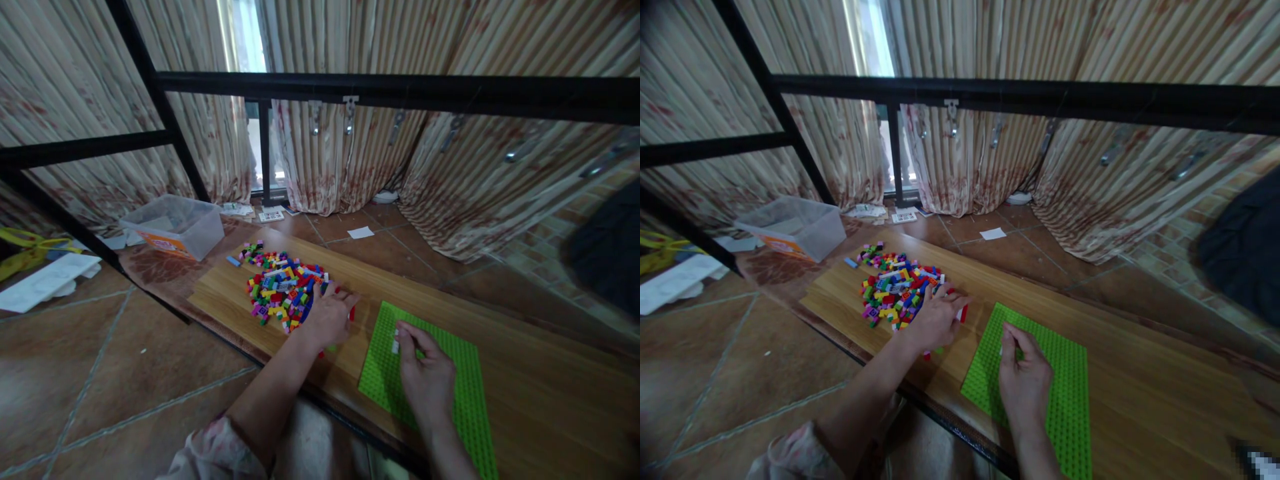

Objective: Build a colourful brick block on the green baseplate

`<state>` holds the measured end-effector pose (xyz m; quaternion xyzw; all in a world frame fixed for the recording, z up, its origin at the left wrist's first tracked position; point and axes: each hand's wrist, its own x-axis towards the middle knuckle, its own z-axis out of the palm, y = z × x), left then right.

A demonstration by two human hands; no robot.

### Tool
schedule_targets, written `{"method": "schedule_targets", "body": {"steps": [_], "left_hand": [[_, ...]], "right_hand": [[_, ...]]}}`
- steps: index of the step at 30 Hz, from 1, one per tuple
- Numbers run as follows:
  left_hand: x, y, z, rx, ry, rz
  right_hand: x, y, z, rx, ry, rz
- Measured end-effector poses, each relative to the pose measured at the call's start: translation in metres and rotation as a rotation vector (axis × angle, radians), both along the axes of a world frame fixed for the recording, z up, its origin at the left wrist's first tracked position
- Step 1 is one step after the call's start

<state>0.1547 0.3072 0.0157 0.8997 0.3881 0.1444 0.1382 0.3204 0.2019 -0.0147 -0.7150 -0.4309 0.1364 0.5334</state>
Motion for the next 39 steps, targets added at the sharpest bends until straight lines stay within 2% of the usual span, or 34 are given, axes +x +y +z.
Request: {"method": "schedule_targets", "body": {"steps": [5,9,12,14,16,20,22,24,32,39], "left_hand": [[-0.002,0.002,0.005,0.061,-0.099,-0.013],[0.004,-0.003,0.012,0.004,-0.274,-0.159],[0.013,-0.014,0.014,-0.109,-0.432,-0.285],[0.021,-0.021,0.012,-0.191,-0.545,-0.325],[0.029,-0.026,0.008,-0.315,-0.697,-0.293],[0.042,-0.028,-0.002,-0.684,-0.960,-0.136],[0.046,-0.027,-0.006,-0.819,-0.979,-0.103],[0.047,-0.027,-0.006,-0.888,-0.963,-0.095],[0.048,-0.032,0.004,-0.946,-0.883,-0.101],[0.047,-0.030,0.006,-1.059,-0.843,-0.114]], "right_hand": [[-0.003,0.000,0.006,0.017,0.035,-0.009],[-0.009,0.001,0.013,0.047,0.136,0.024],[-0.014,0.004,0.016,0.072,0.310,0.104],[-0.015,0.005,0.016,0.101,0.431,0.142],[-0.013,0.006,0.016,0.131,0.522,0.132],[-0.009,0.005,0.017,0.156,0.591,0.088],[-0.008,0.003,0.018,0.140,0.606,0.110],[-0.007,0.002,0.018,0.113,0.617,0.140],[0.003,-0.006,0.027,0.035,0.542,0.262],[0.011,-0.010,0.028,-0.015,0.559,0.300]]}}
